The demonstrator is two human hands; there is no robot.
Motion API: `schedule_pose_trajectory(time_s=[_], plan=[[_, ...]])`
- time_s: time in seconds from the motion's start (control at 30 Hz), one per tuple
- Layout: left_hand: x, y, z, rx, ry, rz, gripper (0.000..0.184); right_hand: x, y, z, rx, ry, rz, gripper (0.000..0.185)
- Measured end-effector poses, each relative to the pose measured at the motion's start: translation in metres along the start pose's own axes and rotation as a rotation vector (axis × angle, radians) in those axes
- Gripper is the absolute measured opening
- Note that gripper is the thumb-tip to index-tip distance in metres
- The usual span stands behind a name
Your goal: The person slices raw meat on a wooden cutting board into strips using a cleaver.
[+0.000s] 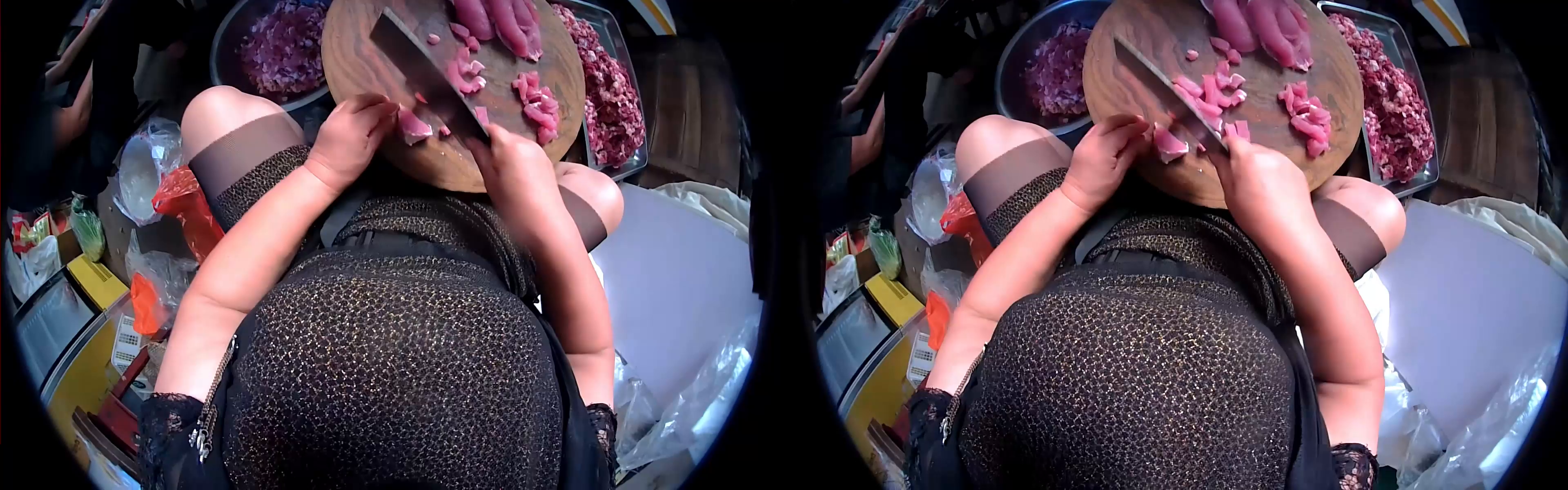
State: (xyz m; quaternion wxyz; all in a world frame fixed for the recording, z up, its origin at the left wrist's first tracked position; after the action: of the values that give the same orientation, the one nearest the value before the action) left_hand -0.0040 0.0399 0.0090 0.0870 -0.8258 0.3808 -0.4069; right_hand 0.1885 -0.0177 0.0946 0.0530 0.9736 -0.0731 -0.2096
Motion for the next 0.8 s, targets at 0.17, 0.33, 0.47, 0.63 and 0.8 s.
schedule_pose_trajectory(time_s=[0.17, 0.33, 0.47, 0.63, 0.8], plan=[[0.028, -0.009, 0.007, -0.019, -0.062, 0.277, 0.021, 0.011, 0.032, 0.001, -0.199, 0.132, 0.051, 0.024], [0.030, -0.011, 0.016, -0.071, -0.113, 0.349, 0.026, 0.006, 0.025, 0.003, -0.321, 0.062, 0.052, 0.017], [0.032, -0.012, 0.016, -0.101, -0.097, 0.313, 0.021, -0.003, -0.004, 0.031, -0.309, 0.053, 0.024, 0.016], [0.026, -0.009, 0.018, -0.122, -0.155, 0.321, 0.011, -0.015, -0.049, 0.047, -0.101, -0.067, -0.041, 0.023], [-0.003, -0.021, 0.028, -0.222, -0.102, 0.037, 0.022, 0.004, -0.030, 0.017, 0.057, -0.064, 0.031, 0.026]])
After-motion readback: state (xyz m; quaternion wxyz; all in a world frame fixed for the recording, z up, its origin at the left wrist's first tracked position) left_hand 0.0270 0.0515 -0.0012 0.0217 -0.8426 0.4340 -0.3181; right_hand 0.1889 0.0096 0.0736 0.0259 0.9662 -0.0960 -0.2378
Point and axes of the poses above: each hand's wrist, its own y-axis away from the middle knuckle, its own z-axis out of the palm, x = y × z, the point moved 6 cm from there along -y, towards the middle knuckle, and after that the axes turned 10 degrees about z, right-handed, at the moved point
